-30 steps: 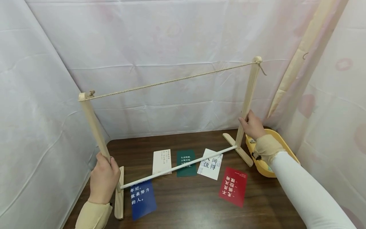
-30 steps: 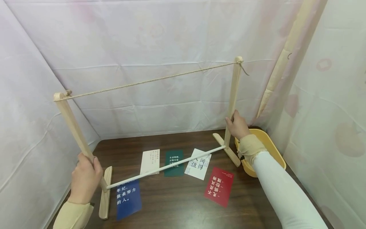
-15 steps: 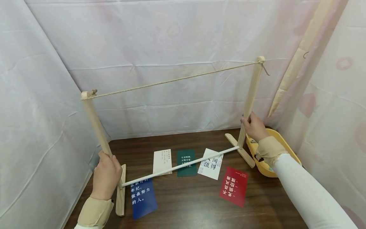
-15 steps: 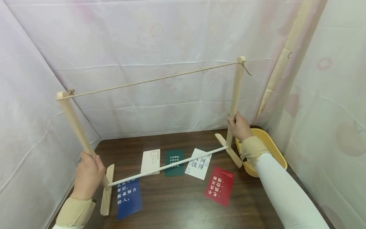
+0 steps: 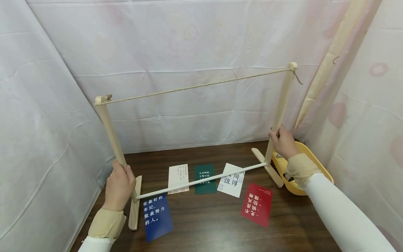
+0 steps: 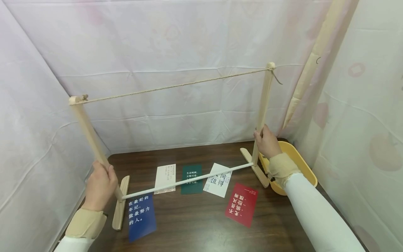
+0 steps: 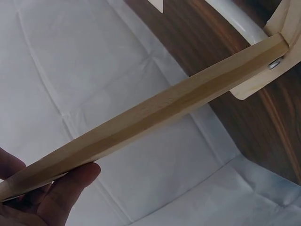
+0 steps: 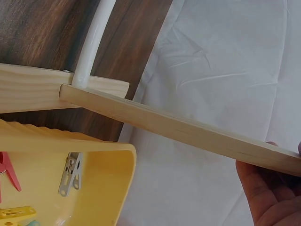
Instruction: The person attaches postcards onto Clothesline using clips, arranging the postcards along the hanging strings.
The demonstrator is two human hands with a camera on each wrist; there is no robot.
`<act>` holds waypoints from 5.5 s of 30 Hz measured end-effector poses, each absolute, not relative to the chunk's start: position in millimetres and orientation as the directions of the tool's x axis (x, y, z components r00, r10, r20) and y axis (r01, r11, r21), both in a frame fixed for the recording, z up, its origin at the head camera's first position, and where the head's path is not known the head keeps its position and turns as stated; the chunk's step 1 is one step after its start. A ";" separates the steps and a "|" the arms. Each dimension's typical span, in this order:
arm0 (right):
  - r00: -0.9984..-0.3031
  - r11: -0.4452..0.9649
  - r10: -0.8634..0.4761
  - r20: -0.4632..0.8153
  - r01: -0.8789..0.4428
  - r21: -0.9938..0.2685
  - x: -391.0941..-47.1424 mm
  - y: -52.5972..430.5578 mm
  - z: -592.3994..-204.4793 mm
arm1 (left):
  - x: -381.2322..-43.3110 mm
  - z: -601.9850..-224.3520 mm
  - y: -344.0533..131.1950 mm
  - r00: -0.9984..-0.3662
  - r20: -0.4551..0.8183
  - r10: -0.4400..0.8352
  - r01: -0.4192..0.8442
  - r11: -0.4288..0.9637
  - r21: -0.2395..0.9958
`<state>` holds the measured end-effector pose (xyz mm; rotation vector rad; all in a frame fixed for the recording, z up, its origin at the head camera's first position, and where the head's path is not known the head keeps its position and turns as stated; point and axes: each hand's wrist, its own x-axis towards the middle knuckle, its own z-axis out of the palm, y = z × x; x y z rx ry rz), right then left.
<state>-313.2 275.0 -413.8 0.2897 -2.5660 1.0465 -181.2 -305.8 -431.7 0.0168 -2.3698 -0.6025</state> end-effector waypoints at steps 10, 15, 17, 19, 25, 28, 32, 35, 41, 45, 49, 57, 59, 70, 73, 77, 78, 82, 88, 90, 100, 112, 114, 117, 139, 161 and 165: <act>-0.925 0.733 0.038 0.377 -0.231 -0.640 -293.3 287.9 -417.7 | -207.6 -433.5 -301.7 -0.784 0.608 -0.126 0.200 0.876 0.439; -0.912 0.740 0.059 0.406 -0.233 -0.631 -289.3 290.2 -418.1 | -216.4 -435.8 -302.4 -0.783 0.609 -0.127 0.202 0.874 0.442; -0.910 0.744 0.063 0.410 -0.231 -0.627 -287.4 290.3 -417.9 | -218.4 -435.8 -303.2 -0.785 0.607 -0.124 0.206 0.872 0.444; -0.908 0.747 0.064 0.414 -0.231 -0.623 -284.2 289.7 -417.6 | -220.0 -435.0 -303.9 -0.787 0.606 -0.118 0.211 0.871 0.444; -0.901 0.764 0.066 0.428 -0.231 -0.602 -275.4 288.1 -416.5 | -223.4 -433.0 -305.9 -0.787 0.609 -0.102 0.223 0.873 0.434; -0.904 0.769 0.070 0.421 -0.220 -0.600 -272.8 287.5 -415.9 | -225.1 -433.4 -307.3 -0.783 0.615 -0.098 0.227 0.875 0.428; -0.904 0.773 0.075 0.421 -0.214 -0.597 -268.3 287.8 -416.7 | -227.1 -433.4 -308.9 -0.780 0.620 -0.088 0.235 0.876 0.421; -0.893 0.779 0.072 0.445 -0.228 -0.584 -265.0 288.9 -418.0 | -227.8 -432.8 -310.0 -0.782 0.619 -0.080 0.240 0.877 0.417; -0.886 0.792 0.060 0.461 -0.238 -0.562 -259.2 289.6 -419.2 | -227.1 -432.7 -312.3 -0.788 0.611 -0.076 0.239 0.877 0.417; -0.883 0.789 0.045 0.466 -0.255 -0.559 -257.5 289.1 -419.1 | -225.5 -431.9 -312.4 -0.795 0.601 -0.085 0.231 0.874 0.429; -0.879 0.786 0.036 0.476 -0.269 -0.556 -257.1 289.5 -418.2 | -223.8 -430.6 -311.6 -0.803 0.588 -0.094 0.224 0.868 0.444; -0.899 0.771 0.001 0.437 -0.278 -0.574 -258.2 298.1 -415.3 | -222.2 -428.3 -312.2 -0.799 0.589 -0.122 0.209 0.862 0.461; -0.909 0.755 -0.015 0.416 -0.284 -0.592 -258.4 301.7 -413.0 | -220.8 -426.5 -313.1 -0.802 0.584 -0.127 0.202 0.861 0.466; -0.967 0.714 -0.077 0.243 -0.224 -0.663 -252.9 315.6 -391.8 | -209.3 -410.7 -315.9 -0.801 0.592 -0.086 0.226 0.873 0.432; -0.969 0.697 -0.090 0.229 -0.225 -0.681 -250.4 317.2 -389.1 | -204.8 -408.6 -316.8 -0.800 0.595 -0.072 0.232 0.878 0.419; -0.972 0.713 -0.115 0.205 -0.225 -0.665 -248.1 320.9 -387.5 | -198.2 -408.1 -318.1 -0.795 0.602 -0.075 0.222 0.888 0.403; -0.971 0.720 -0.124 0.204 -0.230 -0.654 -247.8 322.1 -387.5 | -196.4 -408.2 -318.3 -0.793 0.605 -0.077 0.220 0.890 0.401; -0.962 0.723 -0.167 0.218 -0.270 -0.636 -246.5 326.6 -388.2 | -189.8 -409.4 -318.8 -0.782 0.619 -0.071 0.228 0.892 0.390; -0.955 0.734 -0.185 0.232 -0.291 -0.613 -245.8 333.9 -391.2 | -180.9 -411.7 -318.5 -0.780 0.624 -0.046 0.232 0.905 0.356; -0.957 0.745 -0.181 0.226 -0.283 -0.603 -246.3 335.7 -392.3 | -178.1 -413.1 -318.2 -0.782 0.622 -0.038 0.230 0.910 0.344; -0.977 0.795 -0.131 0.169 -0.205 -0.571 -249.7 346.8 -397.1 | -174.0 -428.8 -314.2 -0.799 0.601 0.012 0.241 0.922 0.303; -0.988 0.848 -0.133 0.085 -0.157 -0.505 -256.4 358.6 -410.7 | -171.4 -443.0 -310.3 -0.846 0.527 0.073 0.252 0.928 0.276; -0.987 0.854 -0.138 0.080 -0.159 -0.494 -258.2 360.3 -413.7 | -171.5 -445.0 -310.3 -0.852 0.517 0.076 0.249 0.929 0.273; -0.987 0.868 -0.145 0.070 -0.161 -0.470 -260.6 362.7 -416.9 | -171.1 -447.4 -310.6 -0.868 0.491 0.078 0.239 0.931 0.275; -0.968 0.930 -0.247 0.037 -0.248 -0.272 -273.9 368.8 -431.6 | -163.9 -457.6 -299.4 -0.941 0.306 0.147 0.240 0.926 0.292; -0.948 0.927 -0.318 -0.030 -0.304 -0.218 -286.3 362.5 -440.5 | -163.5 -468.2 -286.9 -0.938 0.244 0.245 0.295 0.935 0.196; -0.949 0.928 -0.313 -0.031 -0.299 -0.221 -285.9 361.4 -441.5 | -162.9 -469.2 -286.1 -0.942 0.229 0.244 0.290 0.938 0.192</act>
